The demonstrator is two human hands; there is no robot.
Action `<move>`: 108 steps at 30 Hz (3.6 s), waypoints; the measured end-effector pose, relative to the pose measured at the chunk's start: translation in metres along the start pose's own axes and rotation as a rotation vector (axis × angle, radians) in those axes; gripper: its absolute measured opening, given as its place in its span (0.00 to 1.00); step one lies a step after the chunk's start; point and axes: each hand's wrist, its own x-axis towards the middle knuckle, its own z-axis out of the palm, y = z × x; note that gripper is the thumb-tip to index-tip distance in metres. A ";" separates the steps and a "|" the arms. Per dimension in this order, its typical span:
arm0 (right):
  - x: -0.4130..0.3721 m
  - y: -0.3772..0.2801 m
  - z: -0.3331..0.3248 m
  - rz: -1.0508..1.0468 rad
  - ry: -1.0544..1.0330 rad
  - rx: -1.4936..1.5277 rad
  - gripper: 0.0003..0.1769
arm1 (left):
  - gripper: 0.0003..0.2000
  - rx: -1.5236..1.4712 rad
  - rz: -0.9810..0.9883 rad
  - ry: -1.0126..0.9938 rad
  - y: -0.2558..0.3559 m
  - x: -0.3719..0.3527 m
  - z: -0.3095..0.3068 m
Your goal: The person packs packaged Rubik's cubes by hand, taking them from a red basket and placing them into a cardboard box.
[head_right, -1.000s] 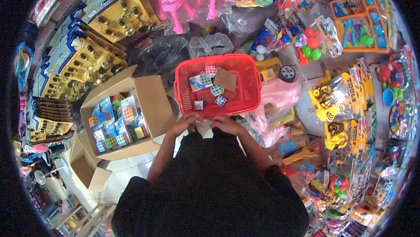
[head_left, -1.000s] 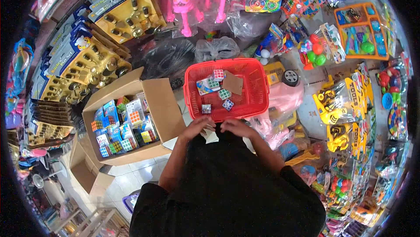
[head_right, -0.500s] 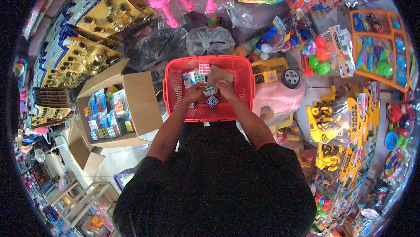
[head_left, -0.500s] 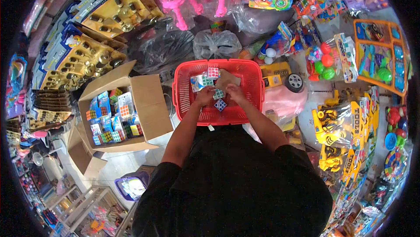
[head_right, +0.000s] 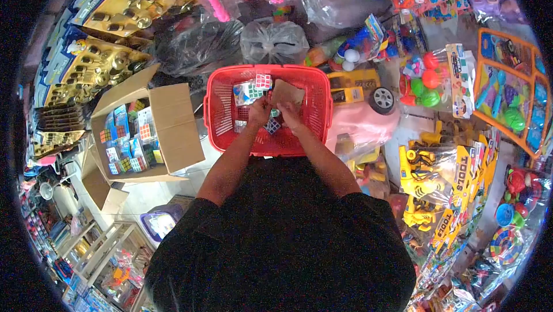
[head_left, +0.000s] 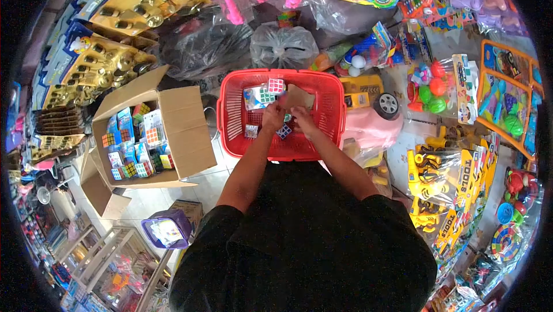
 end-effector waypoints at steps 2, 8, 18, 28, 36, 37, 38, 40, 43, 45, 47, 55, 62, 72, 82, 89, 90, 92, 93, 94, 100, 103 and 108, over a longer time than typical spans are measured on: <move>-0.026 -0.028 0.003 0.034 0.107 0.087 0.36 | 0.07 0.084 0.087 0.045 0.020 -0.007 0.000; -0.050 -0.038 -0.002 -0.160 0.285 0.233 0.38 | 0.09 0.159 0.405 -0.116 0.094 -0.045 -0.014; -0.086 -0.004 0.007 -0.314 0.221 0.679 0.19 | 0.21 -0.321 -0.024 0.037 0.039 -0.083 -0.051; -0.101 -0.015 0.054 -0.462 -0.257 0.188 0.19 | 0.25 -1.040 -0.329 0.047 0.083 -0.109 -0.100; -0.024 -0.099 0.077 -0.883 -0.361 -0.381 0.16 | 0.28 -1.010 -0.058 0.502 0.095 -0.124 -0.144; -0.020 -0.111 0.082 -0.960 -0.269 -0.624 0.15 | 0.28 -1.029 -0.049 0.513 0.091 -0.129 -0.148; -0.010 -0.114 0.088 -1.008 -0.272 -0.832 0.15 | 0.27 -1.047 -0.041 0.521 0.088 -0.133 -0.150; 0.013 -0.107 0.097 -1.088 -0.269 -1.248 0.15 | 0.24 -1.071 -0.071 0.554 0.081 -0.143 -0.150; 0.041 -0.082 0.104 -0.911 -0.077 -1.672 0.27 | 0.22 -1.096 -0.152 0.584 0.062 -0.159 -0.145; 0.054 -0.064 0.105 -0.923 0.064 -1.745 0.35 | 0.22 -1.057 -0.201 0.630 0.057 -0.168 -0.144; 0.061 -0.055 0.107 -0.905 0.221 -1.616 0.33 | 0.23 -1.091 -0.207 0.655 0.059 -0.174 -0.147; 0.038 -0.078 0.074 -0.838 0.203 -1.557 0.37 | 0.23 -1.207 -0.156 0.629 0.058 -0.172 -0.147; -0.008 -0.083 0.043 -1.093 0.119 -0.945 0.34 | 0.24 -1.195 -0.087 0.512 0.060 -0.140 -0.142; -0.092 -0.074 0.026 -0.879 -0.049 -0.091 0.33 | 0.28 -1.045 -0.059 0.458 0.093 -0.107 -0.120; -0.130 -0.073 0.056 -1.002 0.053 -0.307 0.36 | 0.37 -1.193 0.018 0.176 0.077 -0.114 -0.100; -0.143 -0.078 0.059 -0.725 -0.322 0.121 0.20 | 0.37 -1.440 -0.077 0.051 0.067 -0.127 -0.112; -0.134 -0.076 0.053 -0.688 -0.321 0.151 0.18 | 0.37 -1.498 -0.078 0.020 0.058 -0.128 -0.111; -0.105 -0.074 0.043 -0.668 -0.193 0.129 0.18 | 0.35 -1.468 -0.079 0.092 0.038 -0.129 -0.107; -0.082 -0.073 0.037 -0.683 -0.065 0.077 0.19 | 0.35 -1.476 -0.078 0.103 0.029 -0.130 -0.108; -0.056 -0.068 0.030 -0.695 0.065 0.024 0.19 | 0.35 -1.484 -0.077 0.113 0.024 -0.132 -0.109; 0.045 -0.033 -0.013 -0.850 0.350 -0.669 0.32 | 0.36 -1.408 -0.113 0.180 0.055 -0.146 -0.125; 0.066 -0.024 -0.018 -0.891 0.422 -0.753 0.34 | 0.37 -1.460 -0.116 0.185 0.036 -0.156 -0.124; 0.052 -0.031 -0.006 -0.816 0.482 -0.852 0.32 | 0.38 -1.462 -0.138 0.213 0.033 -0.175 -0.126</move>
